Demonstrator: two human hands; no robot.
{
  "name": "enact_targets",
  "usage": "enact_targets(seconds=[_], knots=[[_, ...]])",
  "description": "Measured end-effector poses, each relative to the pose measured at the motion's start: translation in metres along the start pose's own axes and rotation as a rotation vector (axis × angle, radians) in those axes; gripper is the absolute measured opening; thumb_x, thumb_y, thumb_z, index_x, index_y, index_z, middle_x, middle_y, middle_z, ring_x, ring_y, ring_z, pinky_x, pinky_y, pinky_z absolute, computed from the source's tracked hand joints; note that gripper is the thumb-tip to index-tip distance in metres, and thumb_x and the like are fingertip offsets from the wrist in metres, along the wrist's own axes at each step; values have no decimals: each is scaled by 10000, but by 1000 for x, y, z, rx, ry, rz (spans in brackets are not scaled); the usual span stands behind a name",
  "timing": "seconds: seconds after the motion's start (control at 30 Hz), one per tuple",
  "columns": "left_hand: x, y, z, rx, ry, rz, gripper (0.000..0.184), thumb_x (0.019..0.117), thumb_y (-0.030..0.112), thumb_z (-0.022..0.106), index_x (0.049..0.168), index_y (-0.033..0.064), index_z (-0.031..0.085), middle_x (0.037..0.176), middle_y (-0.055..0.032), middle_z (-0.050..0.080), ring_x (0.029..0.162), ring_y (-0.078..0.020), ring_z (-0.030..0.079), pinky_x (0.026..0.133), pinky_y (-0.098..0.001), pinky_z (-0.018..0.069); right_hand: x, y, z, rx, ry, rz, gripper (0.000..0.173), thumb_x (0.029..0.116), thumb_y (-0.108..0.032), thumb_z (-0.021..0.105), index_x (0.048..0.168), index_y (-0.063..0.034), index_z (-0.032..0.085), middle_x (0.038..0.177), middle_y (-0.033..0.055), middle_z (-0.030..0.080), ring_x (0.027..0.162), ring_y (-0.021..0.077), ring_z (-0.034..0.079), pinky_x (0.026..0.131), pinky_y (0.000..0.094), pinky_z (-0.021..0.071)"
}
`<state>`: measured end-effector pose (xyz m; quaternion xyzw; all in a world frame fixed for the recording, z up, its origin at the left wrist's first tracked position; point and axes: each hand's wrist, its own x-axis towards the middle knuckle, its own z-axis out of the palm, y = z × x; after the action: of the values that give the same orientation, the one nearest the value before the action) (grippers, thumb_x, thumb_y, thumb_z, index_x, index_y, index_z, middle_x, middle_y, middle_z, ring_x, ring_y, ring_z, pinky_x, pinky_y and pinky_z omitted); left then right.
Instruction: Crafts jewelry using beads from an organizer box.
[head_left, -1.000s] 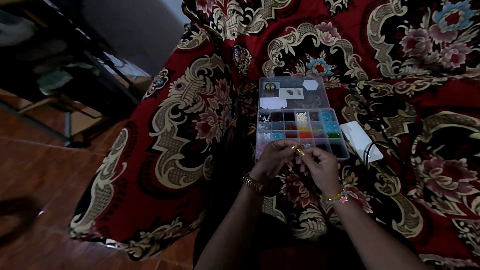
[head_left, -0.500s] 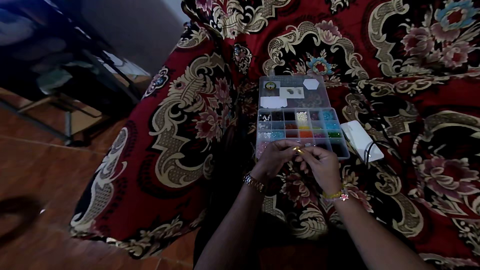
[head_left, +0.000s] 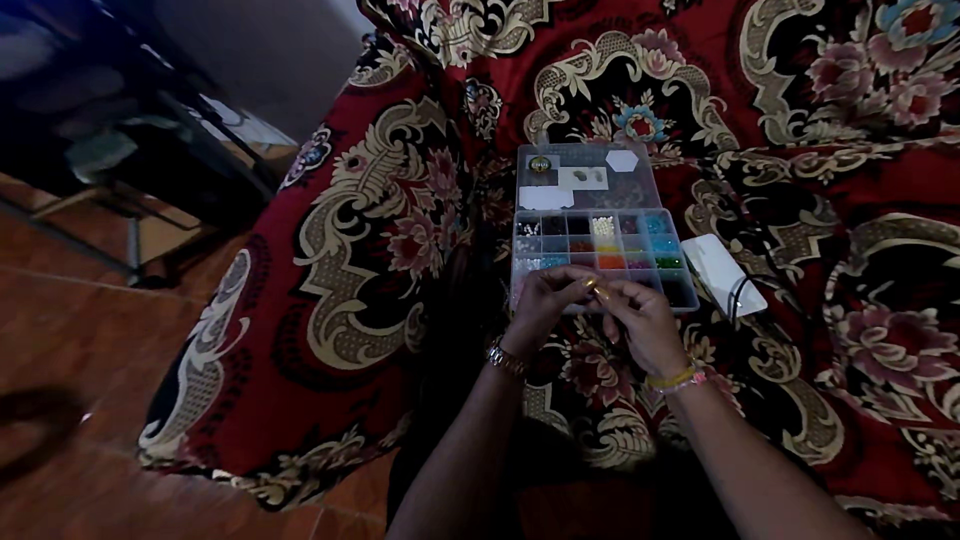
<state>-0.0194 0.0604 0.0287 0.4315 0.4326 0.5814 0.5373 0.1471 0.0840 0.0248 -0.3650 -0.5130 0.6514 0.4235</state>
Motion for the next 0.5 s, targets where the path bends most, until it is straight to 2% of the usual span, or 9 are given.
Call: enact_targets(seconds=[0.13, 0.23, 0.33, 0.37, 0.43, 0.5], knots=[[1, 0, -3, 93, 11, 85, 106, 947, -29, 621, 955, -26, 727, 1044, -87, 730, 878, -132, 709, 823, -303, 609, -1, 5, -1, 17, -48, -62, 264, 1011, -69, 492, 1173, 40, 671, 895, 21, 719, 570, 53, 612, 537, 210, 555], [2, 0, -8, 192, 0, 121, 91, 937, -10, 651, 943, -13, 741, 1047, -72, 731, 935, -114, 696, 848, -286, 588, -1, 6, -1, -51, -56, -79, 193, 1004, -72, 542, 1070, 21, 697, 877, 17, 733, 573, 47, 620, 540, 200, 550], [2, 2, -11, 280, 37, 142, 92, 949, 17, 654, 986, -8, 735, 1008, -61, 739, 890, -104, 699, 823, -287, 592, 0, 4, -2, -144, -44, -68, 166, 995, -77, 584, 1018, 8, 724, 829, 9, 735, 581, 50, 633, 544, 201, 553], [2, 3, -12, 359, 67, 156, 109, 955, 34, 660, 1026, 1, 736, 1006, -53, 740, 878, -99, 698, 816, -288, 592, 0, 3, -2, -152, -42, -70, 170, 996, -70, 572, 1021, 8, 721, 826, 6, 735, 584, 47, 637, 545, 202, 556], [2, 6, -17, 682, 130, 197, 141, 949, 98, 700, 1075, 58, 751, 1071, -37, 745, 960, -117, 701, 865, -328, 579, 1, 1, -3, -118, -22, -69, 170, 1003, -57, 560, 1017, 12, 715, 817, 6, 733, 592, 51, 644, 549, 204, 562], [2, 6, -25, 1033, 150, 255, 115, 921, 148, 745, 1008, 83, 781, 1110, -77, 738, 1084, -241, 677, 949, -471, 537, 1, -2, -4, -60, 4, -66, 168, 1010, -42, 548, 1008, 18, 706, 807, 13, 730, 609, 66, 660, 562, 212, 573]])
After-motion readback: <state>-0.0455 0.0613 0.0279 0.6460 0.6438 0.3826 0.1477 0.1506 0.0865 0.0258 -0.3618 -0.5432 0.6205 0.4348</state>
